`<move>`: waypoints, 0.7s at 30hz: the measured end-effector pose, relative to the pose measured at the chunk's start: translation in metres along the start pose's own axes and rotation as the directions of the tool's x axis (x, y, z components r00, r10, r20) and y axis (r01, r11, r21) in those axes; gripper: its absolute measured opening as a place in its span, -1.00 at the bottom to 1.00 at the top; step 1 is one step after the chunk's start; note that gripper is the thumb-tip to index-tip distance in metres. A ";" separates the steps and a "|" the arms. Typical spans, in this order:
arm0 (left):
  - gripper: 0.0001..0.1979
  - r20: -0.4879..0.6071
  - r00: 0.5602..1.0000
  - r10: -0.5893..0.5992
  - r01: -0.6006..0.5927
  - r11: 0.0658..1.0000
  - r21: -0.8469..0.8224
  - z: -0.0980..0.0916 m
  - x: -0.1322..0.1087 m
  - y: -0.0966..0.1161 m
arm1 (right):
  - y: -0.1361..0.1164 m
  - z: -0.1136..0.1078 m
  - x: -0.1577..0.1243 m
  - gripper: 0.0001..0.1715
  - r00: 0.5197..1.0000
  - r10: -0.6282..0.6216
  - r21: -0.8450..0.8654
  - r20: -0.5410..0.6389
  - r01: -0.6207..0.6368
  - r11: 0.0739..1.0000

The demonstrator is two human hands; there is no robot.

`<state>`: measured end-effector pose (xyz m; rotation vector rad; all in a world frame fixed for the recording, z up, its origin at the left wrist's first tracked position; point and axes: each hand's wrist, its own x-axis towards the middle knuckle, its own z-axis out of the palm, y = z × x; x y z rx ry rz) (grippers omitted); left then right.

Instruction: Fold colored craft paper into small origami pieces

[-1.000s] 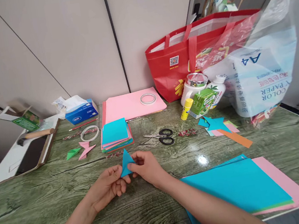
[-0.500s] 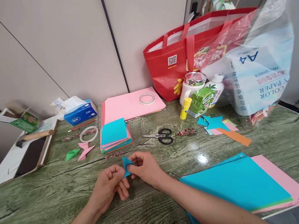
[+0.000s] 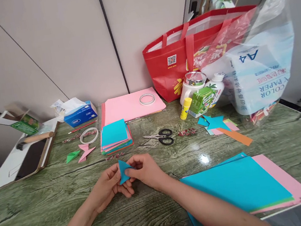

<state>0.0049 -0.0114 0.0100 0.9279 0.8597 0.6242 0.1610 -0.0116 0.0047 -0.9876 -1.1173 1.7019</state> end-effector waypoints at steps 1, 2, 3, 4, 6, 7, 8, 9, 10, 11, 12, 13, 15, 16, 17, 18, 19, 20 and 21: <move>-0.75 -0.003 1.000 -0.002 0.002 1.000 0.002 -0.001 0.000 0.000 | 0.000 0.000 0.000 -0.75 1.000 -0.004 0.005 0.004 0.004 1.000; -0.75 -0.004 1.000 -0.004 0.004 1.000 0.003 -0.002 0.000 -0.001 | 0.001 0.000 0.000 -0.75 1.000 -0.007 0.010 0.009 0.007 1.000; -0.75 -0.004 1.000 -0.003 0.003 1.000 0.003 -0.002 0.000 -0.001 | 0.001 0.000 0.000 -0.74 1.000 -0.009 0.012 0.014 0.009 1.000; -0.75 -0.003 1.000 -0.003 0.003 1.000 0.003 -0.002 0.000 -0.001 | 0.001 -0.001 0.000 -0.74 1.000 -0.009 0.012 0.018 0.009 1.000; -0.73 -0.004 1.000 0.000 0.001 1.000 0.004 -0.001 0.000 -0.001 | 0.002 -0.001 0.001 -0.74 1.000 -0.007 0.003 0.016 0.007 1.000; -0.73 -0.007 1.000 0.000 0.000 1.000 0.005 -0.001 0.000 -0.001 | 0.002 -0.001 0.001 -0.74 1.000 -0.004 -0.007 0.011 0.004 1.000; -0.72 -0.009 1.000 0.000 0.000 1.000 0.008 0.000 0.000 -0.001 | 0.003 -0.001 0.001 -0.75 1.000 -0.001 -0.021 0.005 0.001 1.000; -0.71 -0.008 1.000 0.003 -0.002 1.000 0.011 0.000 0.000 -0.001 | 0.003 -0.001 0.001 -0.76 1.000 0.003 -0.037 -0.001 -0.003 0.999; -0.70 -0.004 1.000 0.007 -0.007 1.000 0.018 0.001 0.000 -0.001 | 0.004 -0.001 0.001 -0.77 1.000 0.006 -0.051 -0.004 -0.006 0.999; -0.70 0.001 1.000 0.014 -0.014 1.000 0.027 0.001 0.000 -0.001 | 0.004 -0.001 0.001 -0.78 1.000 0.005 -0.063 -0.004 -0.005 0.998; -0.70 0.004 1.000 0.024 -0.024 0.999 0.037 0.001 0.001 -0.001 | 0.004 -0.001 0.000 -0.78 1.000 0.002 -0.071 0.002 -0.002 0.997; -0.70 0.003 0.999 0.035 -0.035 0.998 0.046 0.001 0.001 -0.001 | 0.003 -0.002 0.000 -0.79 1.000 -0.002 -0.073 0.012 0.003 0.997; -0.70 -0.007 0.999 0.054 -0.054 0.997 0.055 0.000 0.001 -0.001 | 0.001 -0.002 0.000 -0.79 0.999 -0.008 -0.066 0.046 0.011 0.998; -0.70 -0.014 0.998 0.061 -0.060 0.997 0.055 0.000 0.001 -0.001 | 0.000 -0.003 -0.001 -0.79 0.998 -0.011 -0.063 0.065 0.015 0.998; -0.70 -0.019 0.998 0.065 -0.063 0.997 0.054 -0.001 0.001 -0.001 | -0.001 -0.004 -0.001 -0.79 0.996 -0.011 -0.060 0.083 0.016 0.998; -0.71 -0.021 0.998 0.067 -0.066 0.996 0.056 -0.001 0.001 0.000 | -0.003 -0.005 -0.001 -0.80 0.995 -0.012 -0.061 0.099 0.018 0.998; -0.71 -0.024 0.997 0.069 -0.067 0.996 0.062 -0.002 0.002 0.000 | -0.004 -0.005 -0.001 -0.81 0.994 -0.011 -0.070 0.106 0.019 0.997; -0.71 -0.029 0.997 0.070 -0.068 0.995 0.072 -0.002 0.002 0.000 | -0.005 -0.006 -0.001 -0.81 0.994 -0.009 -0.088 0.109 0.019 0.996; -0.71 -0.039 0.997 0.073 -0.070 0.994 0.086 -0.002 0.002 0.000 | -0.005 -0.007 -0.001 -0.81 0.994 -0.006 -0.107 0.111 0.018 0.994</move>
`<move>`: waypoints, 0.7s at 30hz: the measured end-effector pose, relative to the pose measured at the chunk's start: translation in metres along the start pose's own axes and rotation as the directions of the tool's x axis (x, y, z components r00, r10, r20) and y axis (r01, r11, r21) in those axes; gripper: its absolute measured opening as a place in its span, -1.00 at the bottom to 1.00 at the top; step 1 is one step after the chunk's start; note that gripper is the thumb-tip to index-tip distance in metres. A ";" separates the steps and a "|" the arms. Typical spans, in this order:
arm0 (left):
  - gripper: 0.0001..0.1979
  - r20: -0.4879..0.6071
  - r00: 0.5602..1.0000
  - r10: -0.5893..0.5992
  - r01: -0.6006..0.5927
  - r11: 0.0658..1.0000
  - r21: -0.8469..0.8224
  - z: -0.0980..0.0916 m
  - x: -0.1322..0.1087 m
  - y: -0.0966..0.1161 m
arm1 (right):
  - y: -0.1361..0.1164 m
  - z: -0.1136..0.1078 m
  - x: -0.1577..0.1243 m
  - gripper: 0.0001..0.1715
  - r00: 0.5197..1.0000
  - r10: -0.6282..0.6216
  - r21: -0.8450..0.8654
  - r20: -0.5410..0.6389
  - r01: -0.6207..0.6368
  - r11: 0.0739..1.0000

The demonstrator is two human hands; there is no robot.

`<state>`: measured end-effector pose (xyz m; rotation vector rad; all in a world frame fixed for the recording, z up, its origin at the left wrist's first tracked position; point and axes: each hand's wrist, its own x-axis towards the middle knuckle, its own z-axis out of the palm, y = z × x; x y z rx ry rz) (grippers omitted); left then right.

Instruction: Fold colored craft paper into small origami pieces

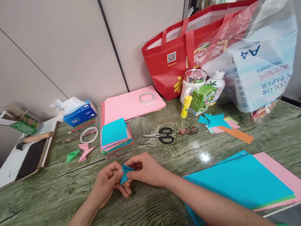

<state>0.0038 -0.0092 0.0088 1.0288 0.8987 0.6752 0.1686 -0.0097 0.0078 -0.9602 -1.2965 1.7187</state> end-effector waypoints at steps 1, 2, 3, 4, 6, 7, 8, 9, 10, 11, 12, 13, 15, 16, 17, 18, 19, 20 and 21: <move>-0.71 -0.015 1.000 0.004 -0.004 1.000 0.016 0.000 0.000 0.000 | 0.000 0.000 0.000 -0.80 1.000 0.003 -0.018 0.002 -0.003 1.000; -0.72 -0.031 0.999 0.008 -0.007 0.999 0.033 0.000 0.000 0.000 | 0.000 0.000 0.000 -0.79 1.000 0.003 -0.031 0.003 -0.003 1.000; -0.72 -0.051 0.999 0.012 -0.009 0.999 0.048 0.001 0.000 0.000 | 0.000 0.000 0.000 -0.78 1.000 0.003 -0.037 0.004 -0.003 0.999; -0.72 -0.071 0.997 0.012 -0.008 0.998 0.061 0.002 0.000 -0.001 | 0.001 0.000 0.000 -0.78 1.000 0.003 -0.029 0.005 -0.003 1.000; -0.71 -0.105 0.994 0.009 -0.002 0.998 0.066 0.004 0.000 -0.001 | 0.002 0.002 0.001 -0.78 1.000 0.009 0.029 -0.004 -0.009 1.000; -0.71 -0.114 0.993 0.006 0.000 0.999 0.052 0.004 0.000 -0.001 | 0.003 0.003 0.001 -0.77 1.000 0.015 0.066 -0.010 -0.014 0.998; -0.71 -0.113 0.994 -0.002 0.005 1.000 0.027 0.005 0.000 0.000 | 0.003 0.003 0.001 -0.76 1.000 0.019 0.103 -0.019 -0.017 0.995; -0.70 -0.101 0.995 -0.016 0.016 1.000 -0.006 0.005 0.000 0.000 | 0.003 0.004 0.002 -0.74 0.999 0.022 0.132 -0.034 -0.017 0.991; -0.69 -0.077 0.996 -0.038 0.035 0.999 -0.042 0.005 0.000 0.000 | 0.004 0.004 0.003 -0.73 0.998 0.023 0.149 -0.056 -0.014 0.989; -0.69 -0.049 0.997 -0.062 0.058 0.996 -0.074 0.005 0.000 0.000 | 0.004 0.003 0.003 -0.72 0.996 0.021 0.155 -0.086 -0.007 0.988; -0.68 -0.022 0.996 -0.087 0.085 0.991 -0.099 0.005 0.000 0.001 | 0.004 0.003 0.004 -0.72 0.993 0.018 0.156 -0.117 0.000 0.988; -0.67 -0.001 0.994 -0.110 0.109 0.987 -0.117 0.004 0.000 0.001 | 0.004 0.002 0.004 -0.71 0.989 0.015 0.155 -0.147 0.008 0.988; -0.66 0.027 0.990 -0.138 0.140 0.981 -0.135 0.003 -0.001 0.000 | 0.003 0.000 0.005 -0.72 0.982 0.007 0.155 -0.190 0.022 0.988; -0.66 0.037 0.989 -0.142 0.146 0.980 -0.138 0.002 -0.001 0.000 | 0.002 -0.001 0.005 -0.73 0.979 0.005 0.156 -0.203 0.027 0.987; -0.66 0.047 0.989 -0.142 0.147 0.979 -0.138 0.002 -0.001 0.000 | 0.001 -0.001 0.005 -0.74 0.977 0.005 0.159 -0.213 0.030 0.987; -0.66 0.058 0.988 -0.140 0.147 0.980 -0.137 0.002 -0.001 0.000 | 0.000 -0.001 0.005 -0.75 0.976 0.007 0.164 -0.220 0.030 0.986; -0.66 0.068 0.988 -0.135 0.144 0.980 -0.136 0.002 -0.001 0.000 | -0.001 -0.001 0.005 -0.75 0.975 0.012 0.170 -0.224 0.027 0.985; -0.66 0.076 0.989 -0.130 0.139 0.981 -0.133 0.003 -0.001 0.000 | -0.001 -0.001 0.005 -0.76 0.974 0.018 0.177 -0.226 0.023 0.984; -0.66 0.079 0.989 -0.125 0.134 0.982 -0.130 0.003 -0.002 0.000 | -0.002 -0.001 0.005 -0.76 0.974 0.024 0.182 -0.227 0.018 0.983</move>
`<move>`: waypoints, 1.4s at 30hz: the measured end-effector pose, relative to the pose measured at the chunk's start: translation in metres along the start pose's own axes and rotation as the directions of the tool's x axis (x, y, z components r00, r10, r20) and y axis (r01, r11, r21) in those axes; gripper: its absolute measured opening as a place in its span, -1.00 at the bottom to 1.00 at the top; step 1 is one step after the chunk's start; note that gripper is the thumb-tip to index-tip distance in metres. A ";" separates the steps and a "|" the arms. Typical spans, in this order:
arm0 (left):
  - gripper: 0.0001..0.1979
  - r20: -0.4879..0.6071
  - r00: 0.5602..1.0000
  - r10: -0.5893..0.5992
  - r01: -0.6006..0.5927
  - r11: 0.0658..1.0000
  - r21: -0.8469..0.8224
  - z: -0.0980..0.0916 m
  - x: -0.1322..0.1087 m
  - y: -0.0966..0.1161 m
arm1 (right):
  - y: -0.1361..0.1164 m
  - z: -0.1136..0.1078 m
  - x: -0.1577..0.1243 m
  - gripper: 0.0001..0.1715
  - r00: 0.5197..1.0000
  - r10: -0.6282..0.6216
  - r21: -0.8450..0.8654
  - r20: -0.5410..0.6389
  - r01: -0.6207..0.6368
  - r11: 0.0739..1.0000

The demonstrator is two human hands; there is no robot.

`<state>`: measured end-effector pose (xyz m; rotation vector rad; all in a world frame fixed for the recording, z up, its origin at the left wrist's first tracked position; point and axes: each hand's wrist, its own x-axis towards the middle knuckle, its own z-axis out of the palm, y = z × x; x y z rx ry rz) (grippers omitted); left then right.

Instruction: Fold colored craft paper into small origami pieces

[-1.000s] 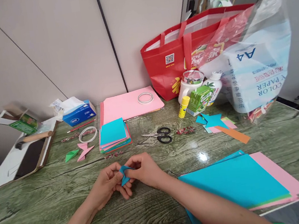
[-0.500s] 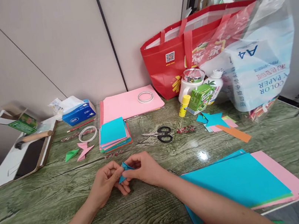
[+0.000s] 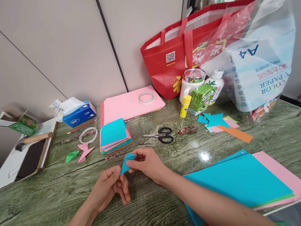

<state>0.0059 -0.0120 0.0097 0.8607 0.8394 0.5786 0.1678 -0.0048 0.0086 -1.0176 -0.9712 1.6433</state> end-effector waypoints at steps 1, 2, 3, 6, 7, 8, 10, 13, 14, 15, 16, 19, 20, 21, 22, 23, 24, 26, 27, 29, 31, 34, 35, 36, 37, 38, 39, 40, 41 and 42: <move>-0.66 0.001 1.000 0.005 -0.005 1.000 0.006 0.001 0.000 0.000 | 0.000 0.000 0.000 -0.76 1.000 0.004 0.003 -0.002 -0.004 1.000; -0.66 -0.002 1.000 0.012 -0.012 1.000 0.015 0.001 0.000 0.000 | 0.000 0.001 0.000 -0.76 1.000 0.005 0.006 -0.003 -0.005 1.000; -0.66 -0.009 1.000 0.021 -0.021 0.999 0.032 0.001 0.000 0.000 | 0.001 0.001 0.000 -0.76 1.000 0.006 0.008 0.000 -0.006 1.000; -0.67 -0.034 0.997 0.062 -0.057 0.990 0.130 0.001 -0.001 0.001 | 0.003 0.002 0.000 -0.75 1.000 0.005 0.008 0.017 -0.005 1.000; -0.68 -0.039 0.996 0.078 -0.070 0.983 0.168 0.000 -0.002 0.001 | 0.004 0.002 0.000 -0.74 1.000 0.005 0.006 0.021 -0.005 1.000; -0.68 -0.041 0.995 0.090 -0.080 0.976 0.204 0.000 -0.002 0.001 | 0.004 0.002 0.000 -0.74 1.000 0.004 0.002 0.024 -0.004 1.000; -0.68 -0.044 0.994 0.103 -0.088 0.963 0.254 0.000 -0.002 0.001 | 0.005 0.002 0.000 -0.75 1.000 0.002 -0.004 0.021 -0.002 1.000; -0.68 -0.085 0.987 0.140 -0.110 0.952 0.286 0.002 0.000 0.000 | 0.005 0.000 0.001 -0.75 1.000 -0.016 -0.015 -0.001 0.016 1.000; -0.69 -0.111 0.979 0.171 -0.133 0.947 0.292 0.002 0.001 0.000 | 0.004 0.000 0.001 -0.75 0.999 -0.031 -0.027 -0.011 0.031 0.999; -0.71 -0.141 0.967 0.211 -0.162 0.941 0.297 0.003 0.002 0.000 | 0.004 -0.001 0.001 -0.75 0.999 -0.049 -0.043 -0.016 0.049 0.998; -0.73 -0.168 0.953 0.251 -0.193 0.934 0.302 0.003 0.003 -0.001 | 0.004 -0.001 0.001 -0.76 0.998 -0.067 -0.061 -0.016 0.065 0.996; -0.62 -0.225 0.917 0.330 -0.254 0.916 0.310 0.004 0.004 -0.003 | 0.004 -0.001 0.002 -0.79 0.996 -0.091 -0.108 -0.014 0.088 0.990; -0.60 -0.233 0.911 0.339 -0.260 0.913 0.313 0.004 0.003 -0.004 | 0.005 -0.001 0.002 -0.79 0.995 -0.094 -0.119 -0.020 0.091 0.989; -0.60 -0.237 0.910 0.341 -0.258 0.911 0.321 0.005 0.003 -0.004 | 0.006 0.000 0.002 -0.80 0.995 -0.098 -0.130 -0.026 0.093 0.987; -0.61 -0.243 0.908 0.340 -0.253 0.910 0.330 0.006 0.003 -0.005 | 0.006 0.000 0.002 -0.80 0.994 -0.104 -0.142 -0.033 0.098 0.985; -0.64 -0.250 0.907 0.338 -0.246 0.909 0.336 0.006 0.002 -0.005 | 0.007 0.001 0.002 -0.79 0.993 -0.113 -0.153 -0.037 0.106 0.982; -0.67 -0.255 0.907 0.336 -0.241 0.909 0.340 0.007 0.002 -0.006 | 0.008 0.001 0.002 -0.79 0.992 -0.123 -0.165 -0.032 0.116 0.979; -0.72 -0.264 0.904 0.337 -0.240 0.910 0.339 0.008 0.001 -0.005 | 0.011 0.001 0.002 -0.81 0.989 -0.146 -0.187 -0.011 0.141 0.972; -0.73 -0.268 0.902 0.340 -0.242 0.910 0.337 0.008 0.001 -0.004 | 0.012 0.001 0.002 -0.82 0.987 -0.162 -0.202 0.004 0.160 0.966; -0.74 -0.271 0.899 0.343 -0.243 0.907 0.344 0.009 0.000 -0.003 | 0.014 0.000 0.002 -0.82 0.978 -0.207 -0.255 0.027 0.207 0.944; -0.73 -0.279 0.896 0.346 -0.237 0.903 0.359 0.009 -0.001 -0.001 | 0.015 -0.001 0.001 -0.84 0.963 -0.267 -0.353 0.026 0.259 0.899; -0.74 -0.301 0.881 0.366 -0.234 0.888 0.395 0.011 -0.001 0.001 | 0.014 -0.002 0.000 -0.92 0.946 -0.323 -0.477 -0.014 0.278 0.834; -0.75 -0.310 0.873 0.376 -0.237 0.884 0.404 0.012 -0.001 0.001 | 0.012 -0.001 -0.001 -0.93 0.944 -0.327 -0.499 -0.031 0.269 0.824; -0.75 -0.315 0.867 0.386 -0.243 0.879 0.410 0.012 -0.001 0.001 | 0.011 -0.001 -0.001 -0.94 0.945 -0.325 -0.515 -0.045 0.257 0.818; -0.75 -0.317 0.862 0.395 -0.250 0.876 0.412 0.012 -0.001 0.001 | 0.010 -0.001 -0.002 -0.95 0.945 -0.321 -0.529 -0.055 0.245 0.812; -0.76 -0.316 0.859 0.402 -0.257 0.874 0.412 0.011 -0.001 0.001 | 0.010 0.000 -0.002 -0.95 0.947 -0.317 -0.541 -0.059 0.236 0.807; -0.76 -0.316 0.858 0.405 -0.262 0.874 0.410 0.011 -0.001 0.001 | 0.010 0.000 -0.003 -0.94 0.948 -0.311 -0.547 -0.060 0.229 0.805; -0.76 -0.315 0.859 0.404 -0.263 0.875 0.406 0.010 -0.001 0.000 | 0.010 0.000 -0.003 -0.93 0.950 -0.305 -0.543 -0.060 0.225 0.809; -0.77 -0.314 0.862 0.398 -0.261 0.879 0.399 0.010 -0.001 0.000 | 0.011 0.001 -0.003 -0.93 0.952 -0.298 -0.530 -0.061 0.222 0.818; -0.78 -0.313 0.867 0.388 -0.256 0.885 0.388 0.009 0.000 0.000 | 0.012 0.001 -0.003 -0.93 0.955 -0.291 -0.512 -0.061 0.220 0.830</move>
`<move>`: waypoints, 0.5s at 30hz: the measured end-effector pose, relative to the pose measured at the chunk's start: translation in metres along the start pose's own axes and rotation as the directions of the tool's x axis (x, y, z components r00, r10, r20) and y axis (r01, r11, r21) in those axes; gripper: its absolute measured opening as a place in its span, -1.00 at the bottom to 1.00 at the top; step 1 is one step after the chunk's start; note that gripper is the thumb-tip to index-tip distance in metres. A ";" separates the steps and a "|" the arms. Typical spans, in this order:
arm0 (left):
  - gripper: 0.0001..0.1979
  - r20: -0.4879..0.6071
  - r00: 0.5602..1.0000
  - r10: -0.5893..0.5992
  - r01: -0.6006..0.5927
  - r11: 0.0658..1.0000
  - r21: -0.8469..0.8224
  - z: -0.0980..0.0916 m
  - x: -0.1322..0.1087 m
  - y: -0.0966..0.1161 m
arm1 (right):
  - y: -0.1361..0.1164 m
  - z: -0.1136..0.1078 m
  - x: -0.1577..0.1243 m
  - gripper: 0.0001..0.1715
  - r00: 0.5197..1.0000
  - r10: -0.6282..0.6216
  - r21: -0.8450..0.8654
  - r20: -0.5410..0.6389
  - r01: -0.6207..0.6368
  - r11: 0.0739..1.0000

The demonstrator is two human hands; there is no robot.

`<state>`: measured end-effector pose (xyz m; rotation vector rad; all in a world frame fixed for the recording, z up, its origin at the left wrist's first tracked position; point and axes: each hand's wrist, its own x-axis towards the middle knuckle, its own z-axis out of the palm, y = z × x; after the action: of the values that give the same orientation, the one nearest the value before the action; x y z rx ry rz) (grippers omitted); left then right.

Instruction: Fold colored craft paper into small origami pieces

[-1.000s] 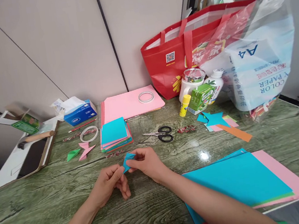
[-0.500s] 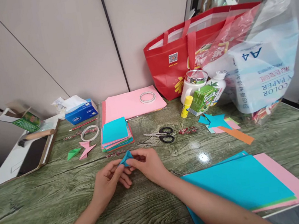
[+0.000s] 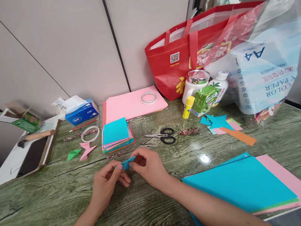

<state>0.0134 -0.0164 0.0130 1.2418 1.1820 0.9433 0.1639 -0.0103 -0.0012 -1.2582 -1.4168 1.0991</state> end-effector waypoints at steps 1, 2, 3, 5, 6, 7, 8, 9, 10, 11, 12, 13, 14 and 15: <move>-0.78 0.011 1.000 -0.014 0.014 1.000 -0.010 0.000 0.000 -0.001 | 0.001 0.001 0.000 -0.93 1.000 0.007 0.024 0.005 -0.007 1.000; -0.79 0.024 0.999 -0.027 0.028 0.999 -0.020 0.000 0.000 -0.001 | 0.002 0.002 -0.001 -0.94 1.000 0.011 0.048 0.010 -0.012 0.999; -0.79 0.037 0.999 -0.035 0.036 0.999 -0.026 0.001 0.000 -0.002 | 0.002 0.003 -0.001 -0.94 1.000 0.011 0.069 0.014 -0.012 0.998; -0.81 0.045 0.999 -0.027 0.029 0.999 -0.027 0.002 -0.001 -0.003 | 0.003 0.005 -0.002 -0.91 1.000 -0.010 0.102 0.016 0.009 0.995; -0.82 0.040 0.999 -0.015 0.016 1.000 -0.019 0.002 -0.001 -0.004 | 0.003 0.006 -0.003 -0.88 1.000 -0.026 0.115 0.015 0.024 0.993; -0.83 0.027 1.000 0.000 0.000 1.000 -0.009 0.002 -0.002 -0.005 | 0.002 0.006 -0.004 -0.86 0.999 -0.041 0.126 0.016 0.039 0.991; -0.84 0.008 1.000 0.018 -0.018 1.000 0.007 0.002 -0.002 -0.007 | 0.002 0.007 -0.005 -0.83 0.998 -0.053 0.136 0.021 0.050 0.989; -0.85 -0.014 0.999 0.042 -0.041 0.999 0.030 0.001 -0.002 -0.009 | 0.001 0.007 -0.005 -0.81 0.998 -0.061 0.148 0.031 0.056 0.987; -0.87 -0.046 0.996 0.075 -0.072 0.995 0.065 0.000 -0.002 -0.010 | 0.000 0.008 -0.006 -0.77 0.997 -0.065 0.163 0.047 0.057 0.985; -0.89 -0.084 0.989 0.125 -0.114 0.986 0.122 -0.002 -0.002 -0.012 | -0.001 0.008 -0.006 -0.74 0.996 -0.070 0.180 0.061 0.058 0.982; -0.91 -0.124 0.975 0.187 -0.162 0.968 0.190 -0.003 -0.002 -0.014 | -0.001 0.008 -0.007 -0.70 0.995 -0.078 0.194 0.070 0.063 0.979; -0.93 -0.165 0.952 0.257 -0.208 0.941 0.266 -0.005 -0.002 -0.015 | -0.002 0.008 -0.007 -0.67 0.994 -0.088 0.200 0.072 0.072 0.977; -0.94 -0.188 0.930 0.316 -0.245 0.913 0.325 -0.006 -0.003 -0.016 | -0.002 0.008 -0.008 -0.65 0.993 -0.099 0.197 0.067 0.084 0.977; -0.94 -0.204 0.907 0.369 -0.277 0.887 0.371 -0.007 -0.003 -0.018 | -0.002 0.008 -0.008 -0.65 0.993 -0.108 0.185 0.057 0.096 0.978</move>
<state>0.0045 -0.0202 -0.0035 1.6629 1.4161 1.2268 0.1561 -0.0187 -0.0009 -1.0172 -1.3807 1.1805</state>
